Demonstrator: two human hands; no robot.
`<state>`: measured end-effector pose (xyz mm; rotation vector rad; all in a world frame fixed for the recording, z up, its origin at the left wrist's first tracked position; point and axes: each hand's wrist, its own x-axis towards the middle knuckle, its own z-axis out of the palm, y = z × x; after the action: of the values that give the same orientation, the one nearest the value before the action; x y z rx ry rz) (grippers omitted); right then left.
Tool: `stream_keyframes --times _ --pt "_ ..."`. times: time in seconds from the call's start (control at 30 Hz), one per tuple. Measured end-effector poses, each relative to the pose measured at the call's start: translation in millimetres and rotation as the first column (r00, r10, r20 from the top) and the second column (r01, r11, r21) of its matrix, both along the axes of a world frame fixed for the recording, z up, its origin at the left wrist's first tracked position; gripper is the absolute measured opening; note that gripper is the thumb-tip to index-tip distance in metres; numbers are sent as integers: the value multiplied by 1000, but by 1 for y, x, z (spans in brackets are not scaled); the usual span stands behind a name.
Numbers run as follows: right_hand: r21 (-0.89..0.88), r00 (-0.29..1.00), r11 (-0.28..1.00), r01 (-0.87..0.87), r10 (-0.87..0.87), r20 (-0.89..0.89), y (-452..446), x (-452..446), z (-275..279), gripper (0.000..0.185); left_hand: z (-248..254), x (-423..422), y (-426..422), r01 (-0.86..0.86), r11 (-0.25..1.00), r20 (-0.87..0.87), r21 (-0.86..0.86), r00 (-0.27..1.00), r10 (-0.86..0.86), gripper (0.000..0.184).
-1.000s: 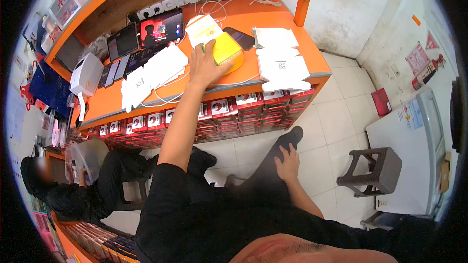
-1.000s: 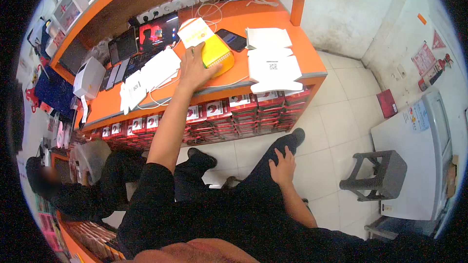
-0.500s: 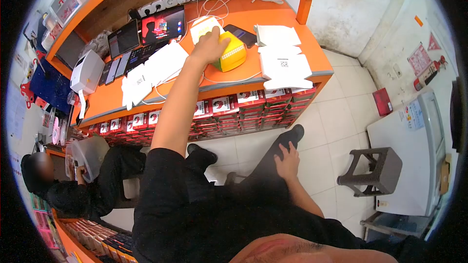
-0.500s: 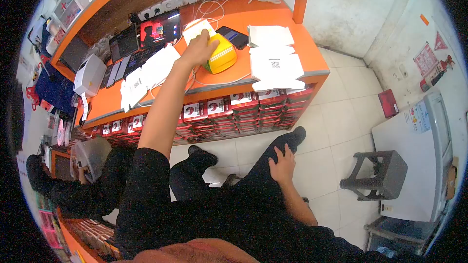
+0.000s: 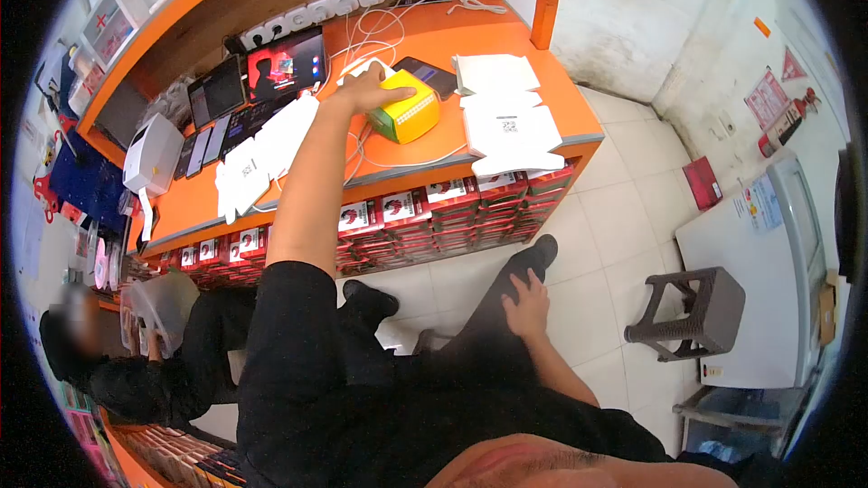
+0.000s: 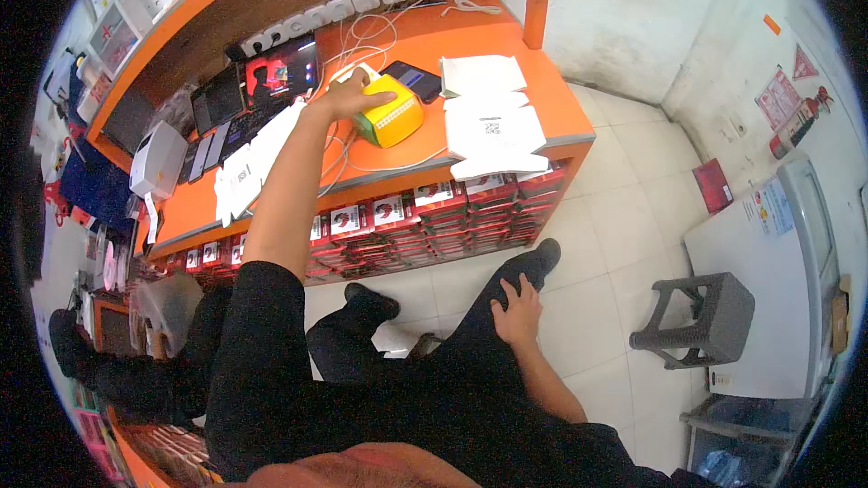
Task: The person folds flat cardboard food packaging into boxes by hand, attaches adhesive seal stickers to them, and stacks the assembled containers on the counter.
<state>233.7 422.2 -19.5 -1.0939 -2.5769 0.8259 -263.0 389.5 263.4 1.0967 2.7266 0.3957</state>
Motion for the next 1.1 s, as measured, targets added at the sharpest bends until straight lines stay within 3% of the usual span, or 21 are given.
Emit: stream_keyframes --times 0.2,0.3,0.43,0.5,0.57,0.63,0.7,0.77,0.87,0.97,1.0,1.1 --pt "3 999 1000 14 -14 -36 1 -3 -2 53 -24 -13 6 -75 997 -22 27 997 76 101" --pt "-2 999 1000 23 -23 -39 2 -6 3 52 -35 -45 -4 -101 988 335 118 941 56 106" --pt "36 997 999 26 -23 -80 3 -2 -4 50 -42 -52 4 -10 997 -20 82 1000 11 95" --pt "7 997 999 51 -51 -58 1 1 -5 50 -35 -38 3 -9 999 -158 45 987 16 79" --pt "-8 996 998 59 -59 -66 1 7 -5 50 13 18 4 -19 1000 -262 -25 965 12 68" --pt "-10 996 998 60 -60 -70 2 9 -5 51 36 77 15 55 994 -484 90 875 -5 40" --pt "5 995 998 57 -57 -77 0 9 -3 52 26 117 22 470 833 -470 291 829 -304 43" --pt "-12 996 999 51 -52 -73 -2 8 1 52 3 158 34 645 704 -379 297 757 -533 48" --pt "-3 997 999 43 -43 -67 -3 9 -4 52 -20 202 48 710 682 -319 174 696 -643 58" --pt "-4 998 999 45 -45 -49 0 10 -4 52 -22 207 63 630 776 -147 -24 766 -626 60" --pt "-10 998 999 48 -48 -43 1 11 -3 52 -31 202 66 656 754 -255 -11 728 -637 58" --pt "-22 997 998 54 -55 -46 1 12 -3 52 -26 208 67 658 752 -285 -45 713 -641 54"
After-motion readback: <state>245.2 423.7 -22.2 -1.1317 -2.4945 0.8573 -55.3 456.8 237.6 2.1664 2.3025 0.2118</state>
